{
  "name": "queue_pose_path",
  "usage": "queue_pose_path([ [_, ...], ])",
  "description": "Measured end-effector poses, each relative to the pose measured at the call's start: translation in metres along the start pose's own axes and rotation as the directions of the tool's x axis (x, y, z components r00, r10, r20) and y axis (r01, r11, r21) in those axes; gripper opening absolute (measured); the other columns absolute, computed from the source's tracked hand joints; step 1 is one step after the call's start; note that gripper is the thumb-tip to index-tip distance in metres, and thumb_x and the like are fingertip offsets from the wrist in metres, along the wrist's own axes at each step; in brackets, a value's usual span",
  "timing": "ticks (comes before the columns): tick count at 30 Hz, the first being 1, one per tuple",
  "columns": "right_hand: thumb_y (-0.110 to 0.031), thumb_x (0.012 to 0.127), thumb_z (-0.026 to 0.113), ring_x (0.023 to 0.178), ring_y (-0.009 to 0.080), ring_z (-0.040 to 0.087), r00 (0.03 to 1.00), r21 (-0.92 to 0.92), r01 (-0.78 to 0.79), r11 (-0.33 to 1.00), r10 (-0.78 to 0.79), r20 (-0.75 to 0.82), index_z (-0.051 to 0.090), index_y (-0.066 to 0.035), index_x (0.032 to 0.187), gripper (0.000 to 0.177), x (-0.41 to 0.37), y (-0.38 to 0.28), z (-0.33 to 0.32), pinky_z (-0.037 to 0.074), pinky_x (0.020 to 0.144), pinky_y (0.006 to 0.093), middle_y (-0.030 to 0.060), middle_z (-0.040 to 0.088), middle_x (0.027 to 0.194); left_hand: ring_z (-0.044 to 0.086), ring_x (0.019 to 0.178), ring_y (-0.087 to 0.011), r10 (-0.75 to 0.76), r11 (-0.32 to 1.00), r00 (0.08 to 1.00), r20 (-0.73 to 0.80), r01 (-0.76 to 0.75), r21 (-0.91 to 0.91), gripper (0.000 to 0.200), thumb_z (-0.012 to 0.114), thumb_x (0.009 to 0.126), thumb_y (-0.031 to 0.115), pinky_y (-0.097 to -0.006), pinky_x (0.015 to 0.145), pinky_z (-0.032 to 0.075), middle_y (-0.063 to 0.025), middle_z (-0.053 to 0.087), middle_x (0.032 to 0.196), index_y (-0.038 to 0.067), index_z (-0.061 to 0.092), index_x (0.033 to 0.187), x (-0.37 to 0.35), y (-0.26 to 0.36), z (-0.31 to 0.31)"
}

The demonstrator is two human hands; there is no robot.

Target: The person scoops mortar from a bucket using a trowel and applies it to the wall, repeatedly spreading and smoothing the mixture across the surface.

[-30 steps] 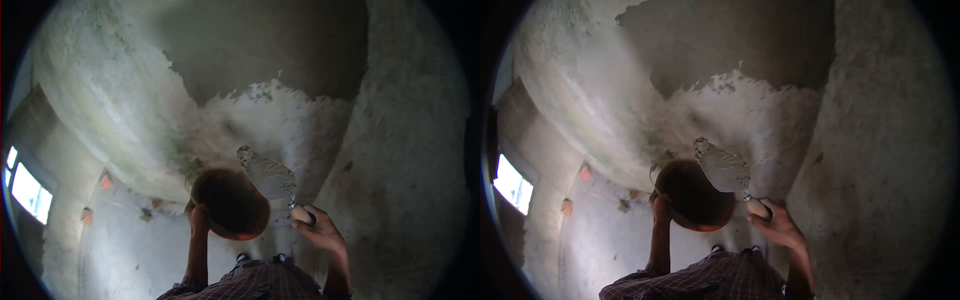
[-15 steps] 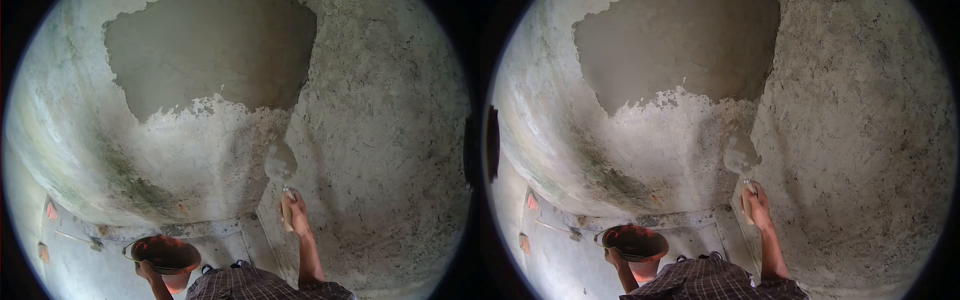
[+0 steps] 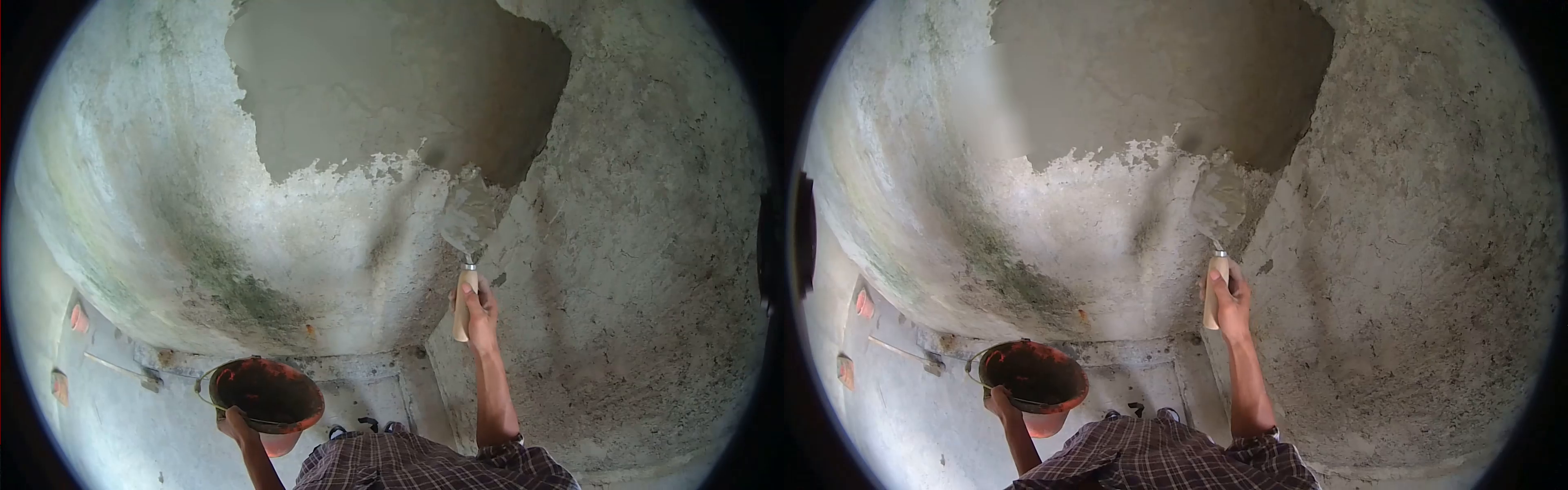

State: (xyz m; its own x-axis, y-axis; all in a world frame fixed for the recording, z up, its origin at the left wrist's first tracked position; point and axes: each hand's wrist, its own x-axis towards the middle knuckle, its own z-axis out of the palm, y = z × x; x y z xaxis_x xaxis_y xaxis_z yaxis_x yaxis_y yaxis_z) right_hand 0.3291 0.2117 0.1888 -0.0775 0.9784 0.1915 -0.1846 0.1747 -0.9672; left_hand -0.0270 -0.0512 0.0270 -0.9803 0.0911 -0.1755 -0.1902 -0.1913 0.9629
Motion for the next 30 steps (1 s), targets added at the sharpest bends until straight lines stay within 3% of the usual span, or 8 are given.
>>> queue_pose_path([
  [6, -0.027, 0.092, 0.059, 0.071, 0.0152, 0.056, 0.999, 0.040, 0.026, 0.999, -0.025, -0.035, 0.046, -0.002, 0.125, 0.044, 0.016, 0.003, 0.051, 0.048, 0.064, 0.0302, 0.0062, 0.054, 0.087, 0.038, 0.049, -0.0111, -0.075, 0.997, 0.993, 0.091, 0.076, 0.000, 0.017, 0.043, 0.055, 0.000, -0.0254, 0.046, 0.028, 0.0010, 0.045, 0.062, 0.002, 0.052, 0.070, 0.021, -0.009, 0.000],
  [9, -0.029, 0.092, 0.059, 0.080, 0.0181, 0.055, 0.884, -0.456, 0.374, 0.807, -0.459, -0.088, 0.044, 0.001, 0.128, 0.050, 0.049, 0.045, 0.054, 0.048, 0.071, 0.0331, 0.0104, 0.056, 0.098, 0.040, 0.054, -0.0121, -0.104, 0.995, 0.986, 0.128, 0.102, 0.022, 0.026, 0.043, 0.054, -0.001, -0.0262, 0.048, 0.030, 0.0008, 0.047, 0.067, -0.001, 0.056, 0.077, 0.031, -0.019, -0.008],
  [13, -0.026, 0.092, 0.057, 0.097, 0.0345, 0.059, 0.920, -0.532, 0.216, 0.819, -0.353, -0.170, 0.038, 0.005, 0.132, 0.055, 0.065, 0.052, 0.076, 0.049, 0.084, 0.0434, 0.0226, 0.056, 0.112, 0.041, 0.055, -0.0120, -0.124, 0.992, 0.981, 0.152, 0.121, 0.027, 0.030, 0.043, 0.054, -0.002, -0.0262, 0.048, 0.029, 0.0007, 0.048, 0.069, -0.003, 0.057, 0.081, 0.032, -0.009, -0.003],
  [15, -0.023, 0.092, 0.054, 0.090, 0.0407, 0.062, 0.860, -0.755, 0.194, 0.627, -0.478, -0.177, 0.038, 0.003, 0.130, 0.048, 0.078, 0.058, 0.092, 0.051, 0.078, 0.0466, 0.0262, 0.057, 0.110, 0.042, 0.055, -0.0123, -0.121, 0.992, 0.982, 0.147, 0.118, 0.035, 0.032, 0.043, 0.055, -0.002, -0.0260, 0.049, 0.030, 0.0001, 0.049, 0.070, -0.004, 0.058, 0.083, 0.040, -0.015, -0.007],
  [19, -0.018, 0.089, 0.058, 0.066, 0.0420, 0.063, 0.889, -0.953, 0.111, 0.281, -0.456, -0.030, 0.033, 0.000, 0.125, 0.047, 0.109, 0.082, 0.107, 0.053, 0.055, 0.0475, 0.0254, 0.060, 0.093, 0.045, 0.058, -0.0136, -0.146, 0.984, 0.979, 0.142, 0.130, 0.119, 0.034, 0.044, 0.055, -0.001, -0.0256, 0.050, 0.034, -0.0017, 0.052, 0.073, -0.005, 0.059, 0.085, 0.049, -0.012, -0.015],
  [25, -0.013, 0.085, 0.061, 0.068, 0.0402, 0.064, 0.924, -0.984, 0.143, 0.110, -0.372, 0.093, 0.032, -0.001, 0.124, 0.051, 0.105, 0.113, 0.093, 0.054, 0.056, 0.0472, 0.0219, 0.058, 0.085, 0.049, 0.060, -0.0158, -0.111, 0.989, 0.988, 0.108, 0.100, 0.108, 0.036, 0.044, 0.056, 0.000, -0.0267, 0.052, 0.037, -0.0039, 0.054, 0.075, -0.005, 0.059, 0.087, 0.066, -0.023, -0.025],
  [29, -0.012, 0.085, 0.061, 0.069, 0.0404, 0.064, 0.964, -0.978, 0.185, 0.098, -0.213, 0.161, 0.032, -0.002, 0.125, 0.051, 0.064, 0.125, 0.054, 0.053, 0.060, 0.0476, 0.0213, 0.059, 0.085, 0.050, 0.060, -0.0167, -0.170, 0.966, 0.971, 0.168, 0.130, 0.225, 0.037, 0.044, 0.056, 0.000, -0.0267, 0.052, 0.037, -0.0047, 0.055, 0.075, -0.006, 0.060, 0.089, 0.070, -0.016, -0.023],
  [30, -0.013, 0.086, 0.060, 0.070, 0.0407, 0.063, 0.969, -0.939, 0.164, 0.304, -0.228, 0.096, 0.033, -0.002, 0.124, 0.048, 0.052, 0.125, 0.044, 0.052, 0.061, 0.0466, 0.0220, 0.060, 0.085, 0.042, 0.053, -0.0139, -0.133, 0.974, 0.985, 0.114, 0.108, 0.200, 0.024, 0.044, 0.055, 0.000, -0.0276, 0.048, 0.031, -0.0008, 0.046, 0.067, 0.000, 0.053, 0.077, 0.060, -0.004, -0.010],
])
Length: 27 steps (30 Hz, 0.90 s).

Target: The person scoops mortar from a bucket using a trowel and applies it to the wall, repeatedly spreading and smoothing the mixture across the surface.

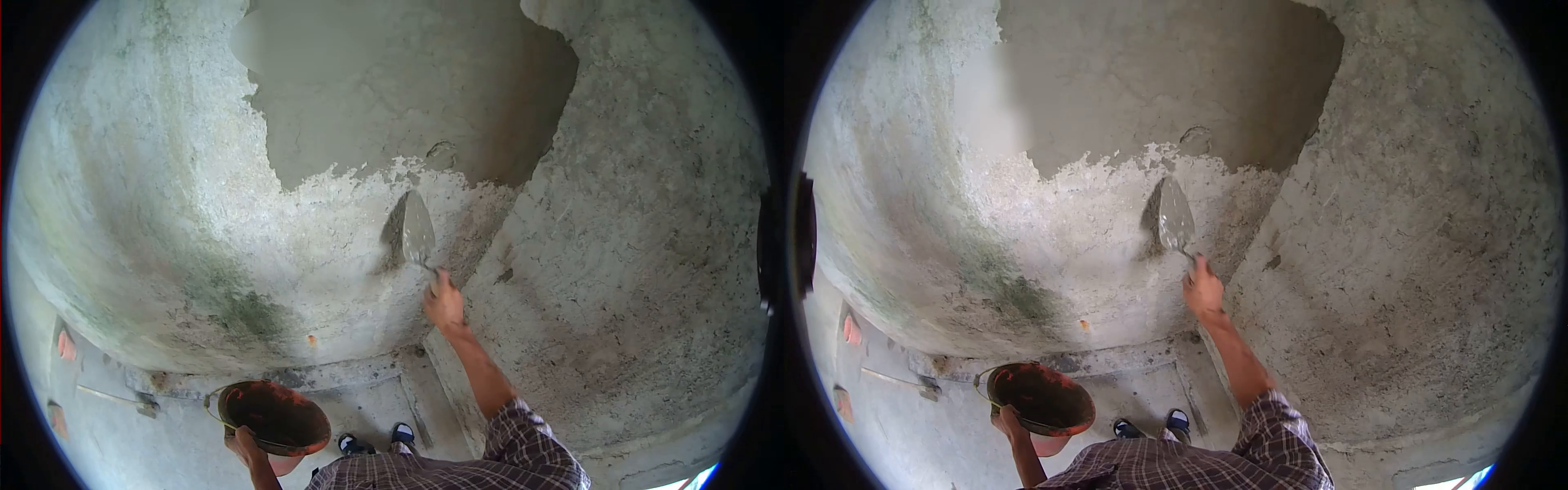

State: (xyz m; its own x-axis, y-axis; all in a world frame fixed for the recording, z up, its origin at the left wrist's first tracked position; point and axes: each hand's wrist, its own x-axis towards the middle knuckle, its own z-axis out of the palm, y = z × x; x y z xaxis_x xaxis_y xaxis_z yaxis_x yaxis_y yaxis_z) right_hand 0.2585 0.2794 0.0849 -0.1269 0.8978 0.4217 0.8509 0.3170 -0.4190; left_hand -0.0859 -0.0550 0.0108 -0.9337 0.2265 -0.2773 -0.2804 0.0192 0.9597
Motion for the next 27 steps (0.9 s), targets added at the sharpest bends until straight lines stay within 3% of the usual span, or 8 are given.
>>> queue_pose_path([
  [4, -0.019, 0.090, 0.056, 0.071, 0.0415, 0.062, 0.965, 0.433, -0.103, 0.896, 0.196, -0.176, 0.041, 0.002, 0.118, 0.039, 0.007, -0.011, -0.018, 0.048, 0.063, 0.0433, 0.0255, 0.062, 0.084, 0.033, 0.046, -0.0117, 0.035, 0.994, 0.999, -0.023, -0.037, -0.102, 0.013, 0.045, 0.053, -0.001, -0.0282, 0.043, 0.024, 0.0030, 0.038, 0.058, 0.006, 0.045, 0.064, 0.009, -0.007, 0.008],
  [11, -0.031, 0.097, 0.044, 0.066, 0.0385, 0.061, 0.896, 0.680, -0.053, 0.732, 0.335, -0.290, 0.045, 0.009, 0.114, 0.044, 0.094, -0.078, -0.015, 0.045, 0.065, 0.0437, 0.0255, 0.061, 0.076, 0.038, 0.047, -0.0120, 0.045, 0.988, 0.999, 0.012, -0.042, -0.146, 0.015, 0.044, 0.054, -0.001, -0.0272, 0.043, 0.027, 0.0021, 0.040, 0.060, 0.004, 0.048, 0.067, 0.010, -0.015, 0.001],
  [14, -0.033, 0.098, 0.040, 0.062, 0.0375, 0.060, 0.885, 0.672, -0.074, 0.737, 0.359, -0.296, 0.046, 0.008, 0.110, 0.043, 0.102, -0.120, -0.004, 0.044, 0.061, 0.0462, 0.0248, 0.059, 0.069, 0.045, 0.056, -0.0145, -0.023, 0.988, 0.998, 0.057, 0.032, -0.149, 0.032, 0.044, 0.054, -0.003, -0.0275, 0.050, 0.034, -0.0014, 0.051, 0.072, -0.004, 0.057, 0.084, 0.008, -0.018, -0.003],
  [20, -0.029, 0.098, 0.043, 0.054, 0.0392, 0.055, 0.995, 0.385, 0.078, 0.919, -0.093, 0.021, 0.046, 0.001, 0.098, 0.031, 0.067, -0.112, -0.018, 0.043, 0.053, 0.0462, 0.0226, 0.054, 0.058, 0.047, 0.058, -0.0166, -0.054, 0.998, 0.995, 0.083, 0.057, -0.036, 0.032, 0.044, 0.054, -0.003, -0.0295, 0.050, 0.035, -0.0035, 0.053, 0.074, -0.004, 0.057, 0.083, 0.005, -0.018, 0.003],
  [21, -0.030, 0.098, 0.044, 0.049, 0.0273, 0.054, 0.994, 0.411, 0.109, 0.905, -0.111, -0.019, 0.046, -0.001, 0.095, 0.029, 0.060, -0.101, -0.014, 0.042, 0.049, 0.0388, 0.0150, 0.053, 0.056, 0.047, 0.057, -0.0169, -0.091, 0.991, 0.996, 0.022, 0.089, 0.099, 0.032, 0.044, 0.054, -0.003, -0.0299, 0.050, 0.035, -0.0035, 0.053, 0.073, -0.004, 0.057, 0.083, -0.005, -0.006, 0.008],
  [22, -0.030, 0.098, 0.044, 0.049, 0.0273, 0.054, 0.994, 0.409, 0.111, 0.906, -0.109, -0.028, 0.046, -0.001, 0.095, 0.029, 0.050, -0.095, -0.020, 0.042, 0.049, 0.0388, 0.0150, 0.053, 0.056, 0.047, 0.057, -0.0171, -0.113, 0.968, 0.993, -0.042, 0.120, 0.219, 0.031, 0.044, 0.054, -0.003, -0.0302, 0.050, 0.035, -0.0035, 0.053, 0.073, -0.004, 0.057, 0.082, -0.009, 0.001, 0.015],
  [24, -0.030, 0.098, 0.044, 0.049, 0.0147, 0.049, 0.986, 0.813, -0.111, 0.572, -0.042, 0.164, 0.048, -0.003, 0.090, 0.028, 0.032, -0.084, -0.036, 0.040, 0.047, 0.0321, 0.0055, 0.051, 0.057, 0.048, 0.056, -0.0171, -0.053, 0.988, 0.999, -0.003, 0.053, 0.147, 0.030, 0.044, 0.055, -0.003, -0.0303, 0.050, 0.035, -0.0034, 0.052, 0.072, -0.004, 0.057, 0.082, -0.003, -0.009, 0.014],
  [27, -0.030, 0.099, 0.044, 0.051, 0.0060, 0.043, 0.986, 0.902, -0.156, 0.402, 0.121, 0.116, 0.047, -0.005, 0.083, 0.030, 0.031, -0.076, -0.058, 0.037, 0.047, 0.0270, -0.0018, 0.046, 0.059, 0.047, 0.054, -0.0171, -0.005, 0.999, 0.998, 0.060, 0.002, 0.048, 0.030, 0.043, 0.055, -0.002, -0.0303, 0.048, 0.034, -0.0033, 0.052, 0.070, -0.004, 0.057, 0.082, 0.005, -0.016, 0.012],
])
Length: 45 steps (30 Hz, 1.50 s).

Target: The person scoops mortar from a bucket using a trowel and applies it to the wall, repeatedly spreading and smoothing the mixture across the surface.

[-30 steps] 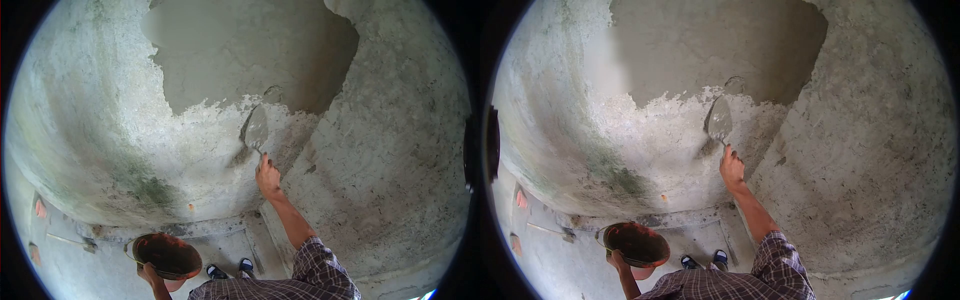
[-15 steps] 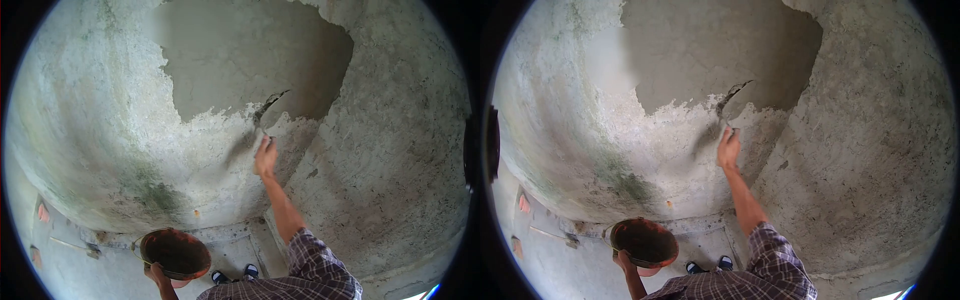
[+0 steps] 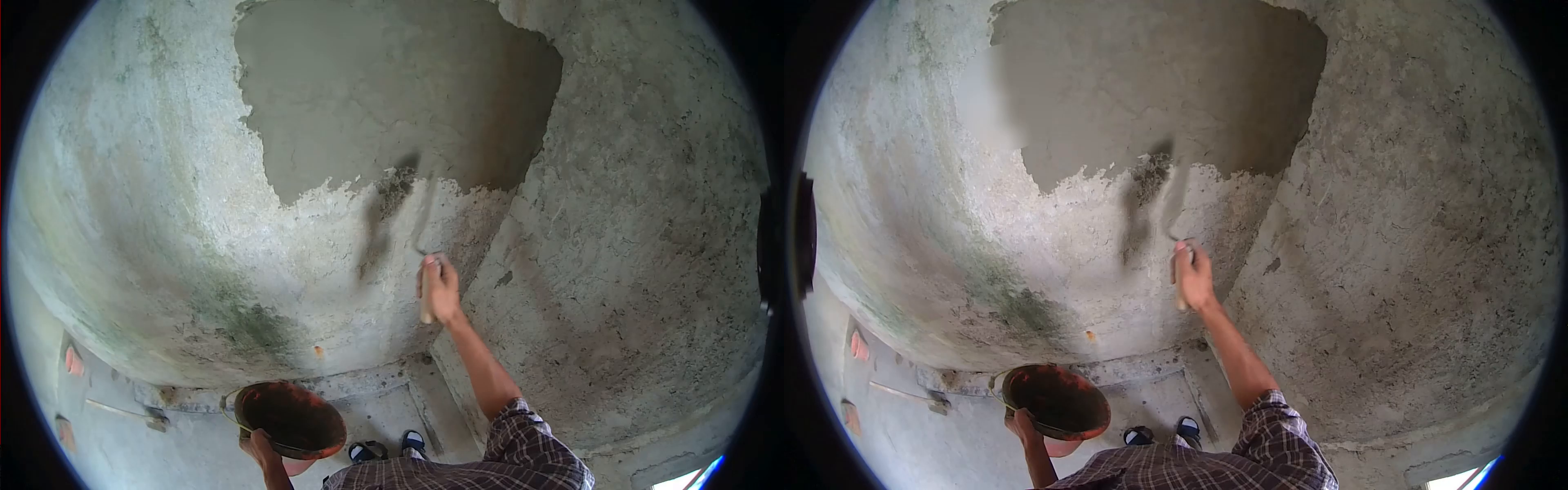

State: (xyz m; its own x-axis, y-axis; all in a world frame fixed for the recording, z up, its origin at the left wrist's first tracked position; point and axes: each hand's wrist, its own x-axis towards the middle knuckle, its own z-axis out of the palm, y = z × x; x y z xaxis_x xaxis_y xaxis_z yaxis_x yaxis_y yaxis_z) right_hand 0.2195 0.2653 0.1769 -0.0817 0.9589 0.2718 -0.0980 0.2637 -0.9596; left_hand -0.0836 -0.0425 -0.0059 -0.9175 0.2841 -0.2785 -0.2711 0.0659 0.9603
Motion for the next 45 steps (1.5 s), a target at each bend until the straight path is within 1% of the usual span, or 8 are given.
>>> queue_pose_path([
  [4, -0.030, 0.098, 0.046, 0.047, 0.0176, 0.051, 0.974, -0.176, 0.133, 0.975, -0.162, -0.161, 0.047, -0.004, 0.082, 0.030, 0.046, 0.002, -0.021, 0.041, 0.046, 0.0330, 0.0059, 0.052, 0.056, 0.035, 0.048, -0.0128, 0.005, 0.993, 1.000, 0.002, -0.005, -0.117, 0.017, 0.044, 0.054, -0.002, -0.0279, 0.043, 0.026, 0.0016, 0.040, 0.062, 0.003, 0.049, 0.070, -0.016, 0.016, 0.007],
  [6, -0.029, 0.096, 0.047, 0.050, 0.0362, 0.058, 0.893, -0.735, 0.204, 0.646, -0.431, -0.130, 0.048, -0.002, 0.085, 0.029, 0.066, 0.007, -0.017, 0.045, 0.047, 0.0419, 0.0176, 0.057, 0.057, 0.036, 0.048, -0.0128, 0.020, 0.989, 1.000, 0.003, -0.019, -0.145, 0.019, 0.044, 0.054, -0.002, -0.0278, 0.043, 0.027, 0.0016, 0.040, 0.062, 0.002, 0.050, 0.072, -0.013, 0.007, 0.007],
  [9, -0.027, 0.095, 0.049, 0.058, 0.0481, 0.057, 0.883, -0.798, 0.189, 0.573, -0.454, -0.116, 0.050, 0.001, 0.088, 0.029, 0.086, 0.039, 0.009, 0.047, 0.050, 0.0492, 0.0256, 0.057, 0.059, 0.040, 0.052, -0.0140, 0.023, 0.981, 1.000, 0.013, -0.020, -0.195, 0.026, 0.044, 0.054, -0.002, -0.0284, 0.045, 0.029, -0.0008, 0.045, 0.066, -0.002, 0.054, 0.078, -0.016, 0.006, 0.010],
  [16, -0.026, 0.093, 0.051, 0.058, 0.0438, 0.060, 0.949, -0.827, 0.313, 0.467, -0.194, 0.250, 0.052, 0.002, 0.095, 0.028, 0.015, 0.111, -0.044, 0.049, 0.053, 0.0482, 0.0254, 0.059, 0.063, 0.045, 0.056, -0.0154, 0.023, 0.997, 0.999, 0.043, -0.019, -0.080, 0.031, 0.044, 0.053, -0.002, -0.0295, 0.047, 0.033, -0.0032, 0.050, 0.071, -0.005, 0.057, 0.082, -0.030, 0.012, 0.017],
  [28, -0.039, 0.096, 0.043, 0.074, 0.0415, 0.062, 0.868, -0.643, 0.275, 0.715, -0.472, -0.154, 0.044, 0.015, 0.124, 0.061, 0.120, 0.049, -0.057, 0.047, 0.071, 0.0481, 0.0277, 0.062, 0.076, 0.047, 0.056, -0.0139, 0.037, 0.994, 0.999, 0.006, -0.037, -0.100, 0.038, 0.042, 0.054, -0.004, -0.0272, 0.047, 0.035, -0.0032, 0.052, 0.072, -0.006, 0.059, 0.088, -0.041, 0.004, 0.003],
  [34, -0.034, 0.096, 0.045, 0.062, 0.0392, 0.061, 0.951, -0.491, 0.131, 0.861, -0.249, -0.183, 0.052, 0.011, 0.110, 0.048, 0.096, 0.010, 0.015, 0.045, 0.062, 0.0481, 0.0232, 0.059, 0.064, 0.041, 0.048, -0.0136, 0.000, 0.964, 0.994, -0.113, -0.030, -0.264, 0.031, 0.045, 0.053, -0.002, -0.0257, 0.043, 0.029, -0.0006, 0.045, 0.064, -0.001, 0.057, 0.081, -0.053, 0.005, 0.004],
  [38, -0.029, 0.095, 0.047, 0.055, 0.0422, 0.059, 0.935, -0.631, 0.309, 0.712, -0.349, 0.065, 0.054, 0.008, 0.102, 0.039, 0.090, 0.016, 0.026, 0.046, 0.054, 0.0485, 0.0243, 0.056, 0.057, 0.053, 0.061, -0.0185, -0.033, 0.981, 0.988, -0.152, 0.003, -0.195, 0.050, 0.041, 0.052, -0.005, -0.0262, 0.052, 0.041, -0.0075, 0.056, 0.079, -0.009, 0.058, 0.100, -0.054, -0.001, 0.003],
  [45, -0.031, 0.095, 0.049, 0.056, 0.0376, 0.060, 0.912, -0.643, 0.408, 0.648, -0.253, 0.323, 0.056, 0.006, 0.101, 0.038, 0.088, 0.012, 0.007, 0.049, 0.057, 0.0450, 0.0248, 0.057, 0.060, 0.038, 0.048, -0.0124, 0.050, 0.984, 0.990, -0.132, -0.071, -0.164, 0.024, 0.047, 0.054, -0.001, -0.0263, 0.044, 0.029, 0.0012, 0.042, 0.061, 0.001, 0.054, 0.076, -0.060, -0.003, 0.016],
])
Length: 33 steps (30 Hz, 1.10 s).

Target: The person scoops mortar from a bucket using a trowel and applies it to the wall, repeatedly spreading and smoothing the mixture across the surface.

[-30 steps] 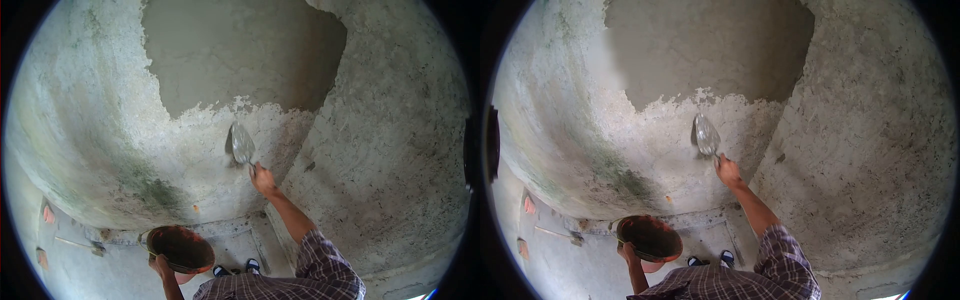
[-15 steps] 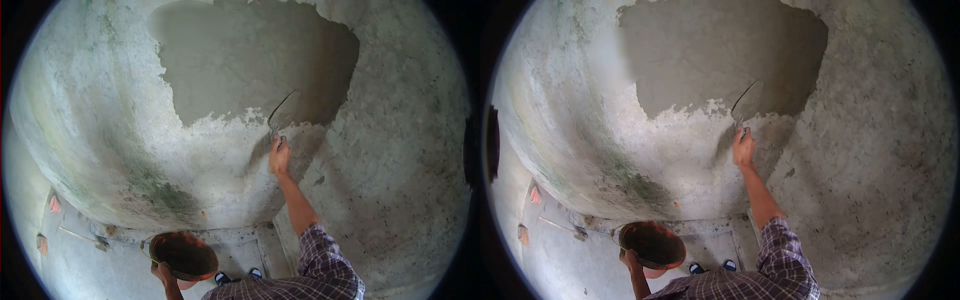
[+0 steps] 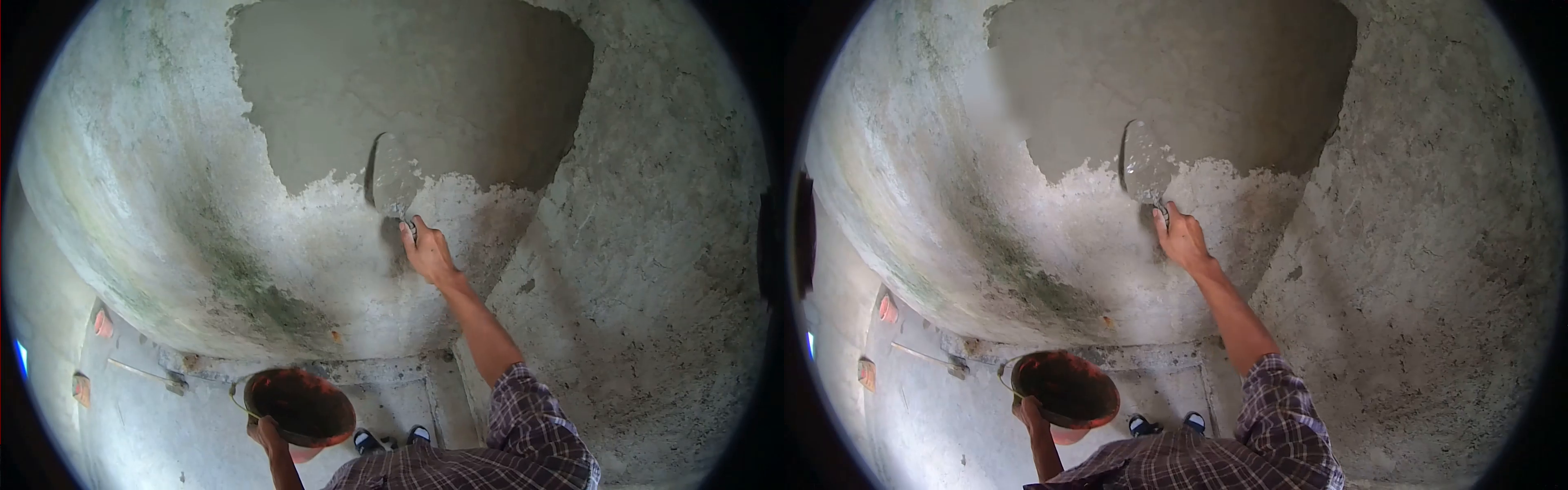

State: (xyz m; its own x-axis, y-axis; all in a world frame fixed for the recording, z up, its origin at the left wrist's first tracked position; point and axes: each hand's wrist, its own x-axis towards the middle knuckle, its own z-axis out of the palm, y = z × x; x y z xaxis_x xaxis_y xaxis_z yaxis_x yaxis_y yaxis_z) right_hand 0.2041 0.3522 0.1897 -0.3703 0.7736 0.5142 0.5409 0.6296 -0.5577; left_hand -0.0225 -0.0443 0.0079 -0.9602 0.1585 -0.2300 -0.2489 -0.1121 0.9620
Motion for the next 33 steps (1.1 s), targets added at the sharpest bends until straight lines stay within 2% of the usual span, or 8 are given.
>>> queue_pose_path([
  [7, -0.035, 0.093, 0.051, 0.071, 0.0383, 0.064, 0.817, -0.224, 0.018, 0.974, 0.115, 0.565, 0.053, 0.003, 0.121, 0.047, -0.071, 0.067, -0.040, 0.050, 0.072, 0.0463, 0.0243, 0.063, 0.073, 0.040, 0.049, -0.0103, -0.005, 0.999, 0.996, 0.088, 0.009, -0.044, 0.020, 0.047, 0.057, 0.000, -0.0256, 0.044, 0.030, 0.0003, 0.046, 0.063, 0.001, 0.055, 0.076, -0.033, 0.015, 0.020],
  [13, -0.036, 0.093, 0.052, 0.069, 0.0361, 0.064, 0.951, -0.262, -0.029, 0.965, 0.108, 0.291, 0.056, 0.003, 0.113, 0.044, -0.062, 0.053, -0.075, 0.051, 0.068, 0.0445, 0.0215, 0.064, 0.075, 0.040, 0.049, -0.0094, -0.093, 0.995, 0.990, 0.109, 0.089, 0.039, 0.038, 0.044, 0.057, -0.005, -0.0238, 0.044, 0.028, 0.0008, 0.050, 0.066, -0.004, 0.063, 0.091, -0.035, 0.002, 0.027],
  [15, -0.031, 0.092, 0.055, 0.066, 0.0353, 0.064, 0.971, -0.341, 0.216, 0.915, -0.167, 0.169, 0.057, 0.002, 0.099, 0.033, -0.042, 0.040, -0.083, 0.051, 0.063, 0.0427, 0.0199, 0.063, 0.073, 0.040, 0.049, -0.0093, -0.111, 0.994, 0.989, 0.099, 0.108, 0.034, 0.039, 0.045, 0.057, -0.005, -0.0239, 0.044, 0.028, 0.0007, 0.050, 0.065, -0.004, 0.063, 0.091, -0.041, 0.005, 0.029],
  [18, -0.026, 0.090, 0.057, 0.059, 0.0332, 0.063, 0.888, -0.435, 0.455, 0.777, -0.434, 0.152, 0.052, -0.002, 0.088, 0.024, -0.012, 0.009, -0.080, 0.052, 0.058, 0.0392, 0.0165, 0.061, 0.070, 0.040, 0.050, -0.0092, -0.140, 0.990, 0.985, 0.100, 0.138, 0.027, 0.039, 0.046, 0.057, -0.005, -0.0243, 0.045, 0.029, 0.0007, 0.051, 0.064, -0.003, 0.064, 0.092, -0.044, 0.004, 0.030],
  [24, -0.025, 0.089, 0.057, 0.054, 0.0247, 0.063, 0.747, -0.697, 0.566, 0.441, -0.631, 0.207, 0.047, -0.009, 0.083, 0.020, 0.042, -0.046, -0.026, 0.052, 0.052, 0.0346, 0.0088, 0.059, 0.067, 0.041, 0.049, -0.0084, -0.171, 0.984, 0.985, 0.038, 0.169, 0.052, 0.037, 0.046, 0.057, -0.006, -0.0228, 0.043, 0.030, 0.0018, 0.051, 0.065, -0.001, 0.064, 0.089, -0.033, -0.003, 0.022],
  [30, -0.013, 0.083, 0.057, 0.057, 0.0249, 0.067, 0.852, -0.760, 0.504, 0.411, -0.378, 0.362, 0.055, -0.004, 0.094, 0.015, 0.053, -0.043, 0.009, 0.054, 0.055, 0.0351, 0.0131, 0.067, 0.070, 0.047, 0.054, -0.0125, -0.081, 0.980, 0.996, -0.029, 0.085, 0.180, 0.040, 0.046, 0.055, -0.005, -0.0251, 0.048, 0.035, -0.0006, 0.054, 0.067, -0.001, 0.065, 0.090, -0.007, -0.031, 0.003],
  [32, -0.010, 0.081, 0.058, 0.057, 0.0259, 0.067, 0.870, -0.719, 0.491, 0.493, -0.318, 0.376, 0.057, -0.002, 0.097, 0.019, 0.044, -0.041, 0.012, 0.055, 0.055, 0.0357, 0.0148, 0.067, 0.071, 0.065, 0.078, -0.0289, -0.188, 0.830, 0.980, -0.060, 0.192, 0.524, 0.046, 0.052, 0.057, 0.012, -0.0381, 0.074, 0.048, -0.0136, 0.068, 0.083, 0.008, 0.068, 0.101, -0.005, -0.001, 0.011],
  [33, -0.009, 0.080, 0.058, 0.060, 0.0267, 0.068, 0.859, -0.709, 0.511, 0.486, -0.263, 0.439, 0.057, 0.000, 0.098, 0.020, 0.036, -0.035, 0.014, 0.055, 0.056, 0.0363, 0.0152, 0.067, 0.072, 0.065, 0.078, -0.0289, -0.192, 0.825, 0.980, -0.058, 0.193, 0.532, 0.046, 0.052, 0.057, 0.012, -0.0381, 0.074, 0.048, -0.0136, 0.068, 0.083, 0.008, 0.068, 0.101, -0.006, 0.008, 0.010],
])
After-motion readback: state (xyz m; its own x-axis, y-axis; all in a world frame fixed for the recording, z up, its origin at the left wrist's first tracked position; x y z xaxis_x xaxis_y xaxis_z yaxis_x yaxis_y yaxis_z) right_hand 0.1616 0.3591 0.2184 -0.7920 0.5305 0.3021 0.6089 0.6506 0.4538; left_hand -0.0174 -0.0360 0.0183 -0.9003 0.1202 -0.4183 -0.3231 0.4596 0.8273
